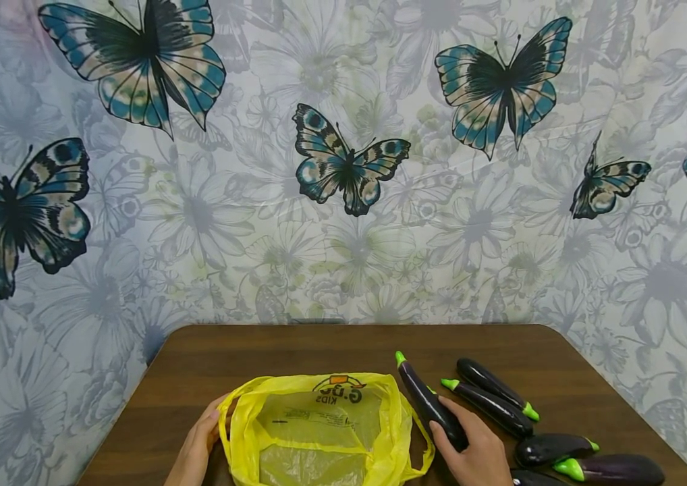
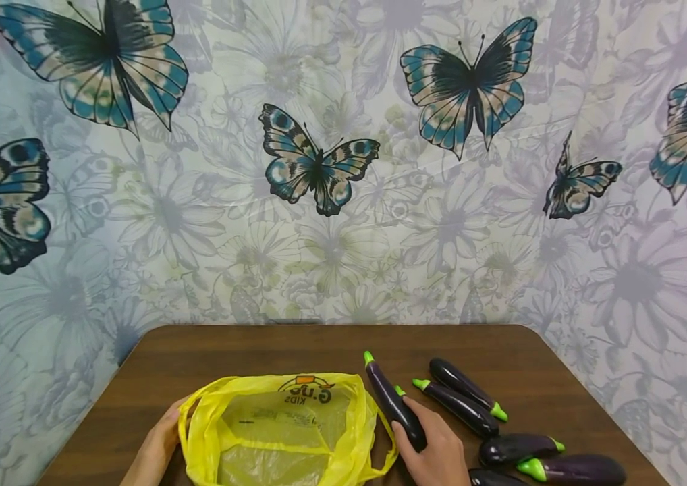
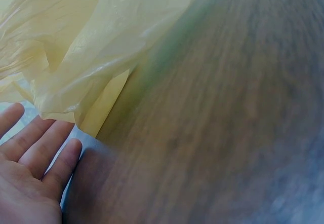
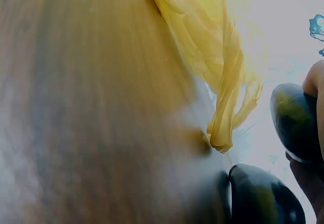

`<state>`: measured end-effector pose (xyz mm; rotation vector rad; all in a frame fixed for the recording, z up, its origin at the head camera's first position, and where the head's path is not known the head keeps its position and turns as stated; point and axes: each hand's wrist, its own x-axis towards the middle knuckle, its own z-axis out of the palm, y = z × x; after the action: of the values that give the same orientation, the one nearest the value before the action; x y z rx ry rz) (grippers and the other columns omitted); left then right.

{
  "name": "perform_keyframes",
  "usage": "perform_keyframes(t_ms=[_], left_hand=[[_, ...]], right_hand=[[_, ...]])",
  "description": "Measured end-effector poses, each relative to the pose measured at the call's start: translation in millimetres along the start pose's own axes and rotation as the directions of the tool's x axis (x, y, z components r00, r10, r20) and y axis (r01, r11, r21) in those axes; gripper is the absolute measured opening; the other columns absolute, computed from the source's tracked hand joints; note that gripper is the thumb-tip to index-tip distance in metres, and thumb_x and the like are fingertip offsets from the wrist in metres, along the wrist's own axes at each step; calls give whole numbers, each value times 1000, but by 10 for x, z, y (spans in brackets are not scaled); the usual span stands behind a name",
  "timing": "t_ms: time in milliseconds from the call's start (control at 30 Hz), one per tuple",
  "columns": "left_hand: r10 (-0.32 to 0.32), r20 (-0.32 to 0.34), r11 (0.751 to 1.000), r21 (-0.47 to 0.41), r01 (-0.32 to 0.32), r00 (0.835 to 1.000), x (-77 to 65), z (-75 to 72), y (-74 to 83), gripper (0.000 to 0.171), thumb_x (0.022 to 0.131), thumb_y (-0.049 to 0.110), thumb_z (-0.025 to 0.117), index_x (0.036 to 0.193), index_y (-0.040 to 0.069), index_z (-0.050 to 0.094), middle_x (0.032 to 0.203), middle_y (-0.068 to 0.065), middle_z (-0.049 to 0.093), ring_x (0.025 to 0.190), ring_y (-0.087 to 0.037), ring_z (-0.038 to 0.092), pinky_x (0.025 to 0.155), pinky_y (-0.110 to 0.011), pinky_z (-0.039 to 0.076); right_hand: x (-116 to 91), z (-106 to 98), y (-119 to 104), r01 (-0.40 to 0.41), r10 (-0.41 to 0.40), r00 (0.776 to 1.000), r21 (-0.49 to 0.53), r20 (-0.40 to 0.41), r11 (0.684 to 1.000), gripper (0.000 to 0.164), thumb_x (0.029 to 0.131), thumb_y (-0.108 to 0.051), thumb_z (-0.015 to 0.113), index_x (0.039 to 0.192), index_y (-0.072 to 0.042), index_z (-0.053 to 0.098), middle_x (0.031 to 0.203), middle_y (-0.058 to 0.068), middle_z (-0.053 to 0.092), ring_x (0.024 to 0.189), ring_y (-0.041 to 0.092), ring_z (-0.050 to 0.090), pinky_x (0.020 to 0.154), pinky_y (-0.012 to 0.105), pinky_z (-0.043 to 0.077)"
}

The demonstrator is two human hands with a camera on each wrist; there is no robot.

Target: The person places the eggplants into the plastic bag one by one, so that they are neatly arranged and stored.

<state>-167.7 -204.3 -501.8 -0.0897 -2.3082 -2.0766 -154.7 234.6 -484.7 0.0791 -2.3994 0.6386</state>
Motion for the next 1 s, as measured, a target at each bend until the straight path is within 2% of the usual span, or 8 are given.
perform_keyframes(t_ms=[133, 300, 567, 833, 1000], left_hand=[[13, -10, 1000, 3, -13, 1000, -7, 0, -2, 56, 115, 33, 21, 152, -3, 43, 150, -19, 48, 115, 6, 55, 93, -18, 46], [-6, 6, 1000, -7, 6, 1000, -9, -7, -3, 58, 115, 36, 20, 154, -2, 40, 153, -22, 45, 116, 7, 54, 94, -18, 45], [4, 14, 1000, 3, -4, 1000, -19, -8, -6, 57, 115, 34, 19, 154, -2, 41, 153, -22, 45, 117, 7, 53, 95, -16, 44], [9, 10, 1000, 17, -9, 1000, -9, -2, -14, 56, 115, 34, 21, 153, -1, 42, 154, -22, 45, 118, 9, 51, 96, -16, 44], [10, 10, 1000, 20, -11, 1000, -7, -6, -21, 56, 115, 34, 21, 153, -1, 42, 154, -22, 45, 117, 9, 51, 95, -17, 45]], right_hand=[[-16, 17, -8, 38, -37, 999, 36, -33, 999, 43, 79, -18, 90, 120, -14, 76, 103, 4, 76, 79, 19, 70, 59, 28, 53], [-32, 50, -10, 91, -85, 994, 86, -68, 992, 46, 76, -14, 92, 119, -14, 76, 103, 2, 76, 80, 17, 71, 61, 28, 56], [-58, 38, -52, 67, -62, 997, 100, -52, 993, 42, 77, -16, 92, 117, -17, 77, 106, -1, 77, 83, 17, 72, 64, 28, 57], [-92, 38, -95, 72, -66, 997, 138, -49, 988, 43, 75, -13, 93, 115, -18, 77, 103, -4, 76, 80, 9, 70, 62, 26, 56], [-96, 44, -117, 78, -72, 996, 139, -45, 987, 44, 73, -14, 94, 114, -21, 77, 102, -7, 76, 81, 7, 70, 65, 20, 55]])
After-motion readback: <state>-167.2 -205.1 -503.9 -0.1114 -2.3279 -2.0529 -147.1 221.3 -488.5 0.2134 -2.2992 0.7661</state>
